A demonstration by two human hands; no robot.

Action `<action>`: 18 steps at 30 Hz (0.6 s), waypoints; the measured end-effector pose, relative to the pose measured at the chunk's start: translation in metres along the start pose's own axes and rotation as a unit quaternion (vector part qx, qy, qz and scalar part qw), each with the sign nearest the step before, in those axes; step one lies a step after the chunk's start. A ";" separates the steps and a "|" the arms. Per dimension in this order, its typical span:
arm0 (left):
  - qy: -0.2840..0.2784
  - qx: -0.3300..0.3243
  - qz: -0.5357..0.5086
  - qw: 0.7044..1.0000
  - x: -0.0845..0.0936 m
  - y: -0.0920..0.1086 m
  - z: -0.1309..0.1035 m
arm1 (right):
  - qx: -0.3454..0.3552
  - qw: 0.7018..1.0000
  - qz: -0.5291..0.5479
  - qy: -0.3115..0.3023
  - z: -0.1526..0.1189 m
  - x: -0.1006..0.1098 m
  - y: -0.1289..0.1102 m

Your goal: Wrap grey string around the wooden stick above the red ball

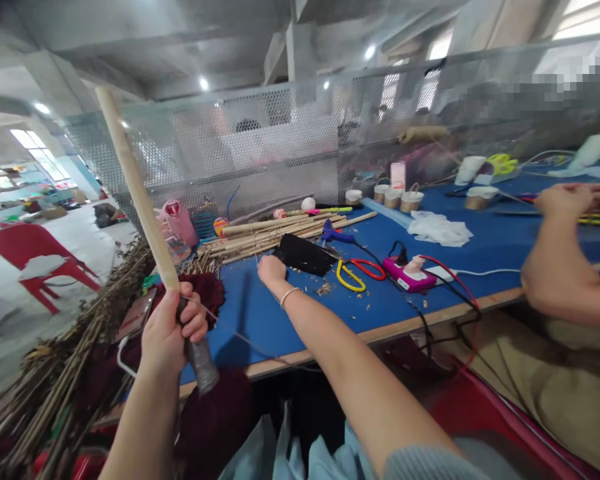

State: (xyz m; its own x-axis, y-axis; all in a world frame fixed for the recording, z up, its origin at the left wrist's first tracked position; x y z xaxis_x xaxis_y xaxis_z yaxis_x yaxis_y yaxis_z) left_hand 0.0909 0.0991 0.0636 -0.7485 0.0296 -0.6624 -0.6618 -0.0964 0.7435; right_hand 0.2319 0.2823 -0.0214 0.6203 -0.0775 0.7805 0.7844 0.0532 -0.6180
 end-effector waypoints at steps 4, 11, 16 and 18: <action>0.004 -0.008 -0.017 1.000 0.005 -0.003 0.005 | -0.006 0.997 0.080 -0.003 0.003 0.004 0.009; 0.000 0.006 -0.034 0.999 0.004 -0.005 0.001 | 0.040 0.960 0.274 -0.037 -0.039 0.052 -0.004; -0.006 0.021 -0.010 1.000 0.007 -0.012 -0.002 | 0.200 0.914 0.345 0.076 -0.124 0.141 -0.030; -0.014 0.023 -0.007 1.000 0.005 -0.014 -0.002 | 0.221 0.894 0.335 0.201 -0.162 0.179 -0.017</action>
State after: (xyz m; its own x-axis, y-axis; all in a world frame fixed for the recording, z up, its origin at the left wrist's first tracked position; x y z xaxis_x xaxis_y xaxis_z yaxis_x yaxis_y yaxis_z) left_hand 0.0961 0.0984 0.0496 -0.7394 0.0593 -0.6706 -0.6731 -0.0506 0.7378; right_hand 0.3287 0.1064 0.1136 0.9687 -0.2282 0.0980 0.2196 0.6029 -0.7670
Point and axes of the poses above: each hand's wrist, its own z-axis towards the middle knuckle, its own x-axis out of the back of the hand, y = z × x, the point moved 8 cm from there along z, towards the middle knuckle, and after that the axes turned 9 degrees about -z, right-handed, at the moved point
